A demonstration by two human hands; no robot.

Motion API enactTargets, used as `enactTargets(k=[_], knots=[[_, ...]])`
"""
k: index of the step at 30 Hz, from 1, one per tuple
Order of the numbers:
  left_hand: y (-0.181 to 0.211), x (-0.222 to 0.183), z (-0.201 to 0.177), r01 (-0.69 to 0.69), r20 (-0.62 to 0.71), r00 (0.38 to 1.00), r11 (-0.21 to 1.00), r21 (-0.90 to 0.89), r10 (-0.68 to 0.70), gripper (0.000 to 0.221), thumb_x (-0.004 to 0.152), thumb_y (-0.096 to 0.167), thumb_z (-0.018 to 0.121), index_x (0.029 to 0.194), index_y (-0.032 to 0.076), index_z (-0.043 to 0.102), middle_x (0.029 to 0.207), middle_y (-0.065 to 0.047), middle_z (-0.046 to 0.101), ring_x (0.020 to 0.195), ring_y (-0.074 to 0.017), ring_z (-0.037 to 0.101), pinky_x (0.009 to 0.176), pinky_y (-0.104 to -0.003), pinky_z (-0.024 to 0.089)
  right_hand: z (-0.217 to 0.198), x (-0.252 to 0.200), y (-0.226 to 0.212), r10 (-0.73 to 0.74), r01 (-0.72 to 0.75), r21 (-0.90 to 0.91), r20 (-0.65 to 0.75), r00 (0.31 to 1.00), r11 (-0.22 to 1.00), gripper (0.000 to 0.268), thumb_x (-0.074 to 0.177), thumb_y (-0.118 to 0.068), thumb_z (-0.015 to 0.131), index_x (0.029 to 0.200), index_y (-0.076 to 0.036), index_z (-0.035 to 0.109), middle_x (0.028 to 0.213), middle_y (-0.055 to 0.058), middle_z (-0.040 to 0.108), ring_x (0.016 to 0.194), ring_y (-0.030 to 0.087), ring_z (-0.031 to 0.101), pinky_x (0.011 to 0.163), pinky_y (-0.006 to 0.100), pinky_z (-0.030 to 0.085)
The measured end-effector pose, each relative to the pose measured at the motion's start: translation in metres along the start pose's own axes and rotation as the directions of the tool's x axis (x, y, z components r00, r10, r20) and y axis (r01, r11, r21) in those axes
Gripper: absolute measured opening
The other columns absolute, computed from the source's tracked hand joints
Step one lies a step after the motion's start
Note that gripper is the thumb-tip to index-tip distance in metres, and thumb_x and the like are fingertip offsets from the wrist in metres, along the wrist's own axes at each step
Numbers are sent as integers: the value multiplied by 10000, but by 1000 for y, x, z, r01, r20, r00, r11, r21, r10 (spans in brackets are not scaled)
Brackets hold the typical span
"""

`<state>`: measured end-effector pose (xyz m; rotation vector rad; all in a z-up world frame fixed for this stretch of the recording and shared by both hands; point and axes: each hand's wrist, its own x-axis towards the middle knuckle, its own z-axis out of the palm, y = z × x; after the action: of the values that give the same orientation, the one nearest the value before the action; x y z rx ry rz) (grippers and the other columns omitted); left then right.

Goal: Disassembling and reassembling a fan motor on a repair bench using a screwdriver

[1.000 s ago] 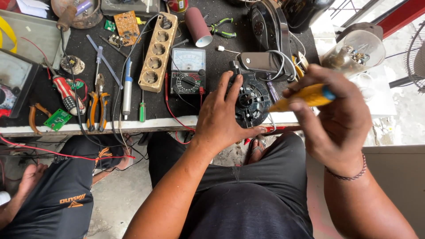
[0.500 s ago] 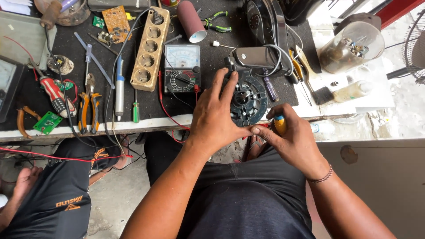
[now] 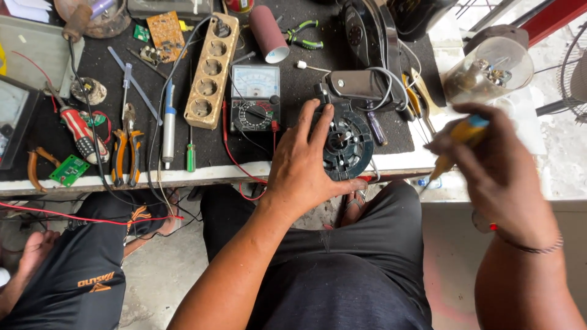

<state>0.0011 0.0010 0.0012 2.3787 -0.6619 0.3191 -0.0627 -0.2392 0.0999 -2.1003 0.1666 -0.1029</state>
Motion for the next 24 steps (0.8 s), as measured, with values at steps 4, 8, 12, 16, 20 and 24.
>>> enactTargets(k=[4,8,12,16,20,24], knots=[[0,-1,0,-1,-34,999,1000,-20,0,1305,596,679,967,1528,-4,361,1588,-181,348,1185,-404,611,1008,-516,496,3,12,-13,-543,559,112,-146,827,821,339,1173,118,517,1382,-31,296,1336,216,402,1248,329,557,1187,517,630],[-2,-4,11,26,-58,998,997,-76,-30,1213,504,610,1036,1388,71,404,1630,-186,326,1420,-390,496,1095,-593,425,30,31,-35,-653,683,121,-216,726,720,341,1187,64,568,1370,-37,299,1323,210,399,1212,321,546,1126,493,628],[0,-4,11,-4,-116,993,998,-66,-4,1174,482,621,1027,1296,21,429,1609,-206,354,1383,-405,524,1091,-587,424,56,46,-44,-652,662,203,-123,748,721,351,1116,-2,620,1283,-64,318,1183,222,497,1060,296,625,1035,439,653],[1,-1,8,-76,-205,977,993,-89,57,1149,494,595,1019,1269,-25,440,1529,-266,419,1333,-446,545,1131,-519,423,66,51,-43,-606,610,181,-82,791,771,329,1114,-14,619,1277,-51,336,1141,256,583,1005,345,731,895,374,636],[1,-2,9,-64,-195,980,993,-96,44,1166,459,607,1019,1267,-4,442,1525,-256,430,1307,-440,547,1129,-520,423,70,55,-41,-614,619,156,-87,785,770,319,1116,-30,610,1269,-32,330,1119,265,552,980,372,730,901,398,644],[0,-1,9,-63,-183,982,993,-101,43,1145,462,580,1020,1266,0,447,1530,-266,422,1347,-430,534,1137,-521,412,72,57,-39,-607,614,138,-88,790,777,316,1116,-41,619,1271,-23,345,1099,262,574,965,365,741,870,378,640]])
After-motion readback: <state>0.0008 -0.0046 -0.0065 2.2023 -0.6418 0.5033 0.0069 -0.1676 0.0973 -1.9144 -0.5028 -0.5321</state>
